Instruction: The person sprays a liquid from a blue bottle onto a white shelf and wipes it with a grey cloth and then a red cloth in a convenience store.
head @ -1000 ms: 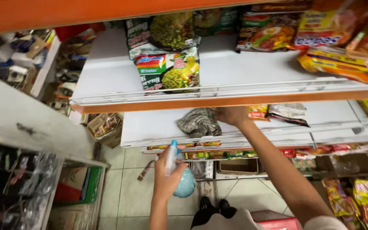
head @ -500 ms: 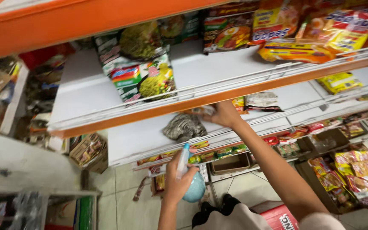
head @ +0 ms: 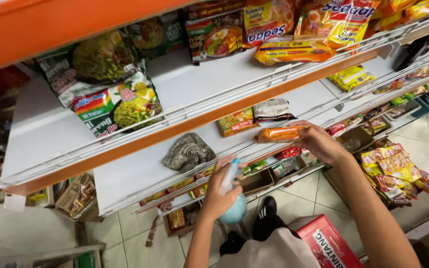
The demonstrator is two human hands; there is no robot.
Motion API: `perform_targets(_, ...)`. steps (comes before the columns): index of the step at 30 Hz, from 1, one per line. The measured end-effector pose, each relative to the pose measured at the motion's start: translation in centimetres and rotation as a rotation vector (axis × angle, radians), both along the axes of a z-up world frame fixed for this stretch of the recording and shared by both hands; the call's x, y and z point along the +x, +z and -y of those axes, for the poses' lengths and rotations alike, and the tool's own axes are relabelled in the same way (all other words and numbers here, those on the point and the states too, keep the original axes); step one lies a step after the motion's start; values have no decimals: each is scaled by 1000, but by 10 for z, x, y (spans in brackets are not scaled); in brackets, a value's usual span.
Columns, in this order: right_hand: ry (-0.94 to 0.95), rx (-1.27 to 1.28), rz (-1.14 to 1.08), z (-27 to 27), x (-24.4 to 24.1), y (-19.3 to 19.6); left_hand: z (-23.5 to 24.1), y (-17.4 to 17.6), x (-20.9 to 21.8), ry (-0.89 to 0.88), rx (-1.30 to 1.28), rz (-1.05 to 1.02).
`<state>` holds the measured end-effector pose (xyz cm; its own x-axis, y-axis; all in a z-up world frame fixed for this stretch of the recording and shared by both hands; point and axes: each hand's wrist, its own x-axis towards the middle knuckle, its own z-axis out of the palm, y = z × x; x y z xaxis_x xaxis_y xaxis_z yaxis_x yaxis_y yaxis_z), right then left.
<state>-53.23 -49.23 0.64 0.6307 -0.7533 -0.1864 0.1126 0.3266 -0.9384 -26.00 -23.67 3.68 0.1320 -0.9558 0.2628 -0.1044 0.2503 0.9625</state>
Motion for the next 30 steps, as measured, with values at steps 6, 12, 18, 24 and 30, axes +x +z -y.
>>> perform_targets(6, 300, -34, -275, -4, 39, -16, 28, -34, -17, -73, 6, -28)
perform_targets(12, 639, -372, -608, -10, 94, 44, 23, -85, -12, 5, 51, -285)
perform_targets(18, 845, -479, -228, 16, 115, 43, 16, -84, -12, 111, 36, -622)
perform_targets(24, 457, -1239, -1010, 41, 146, 28, -20, -70, -21, 233, 63, -579)
perform_targets(30, 368, -1605, -919, 46, 174, 19, -46, -63, -15, 252, 85, -583)
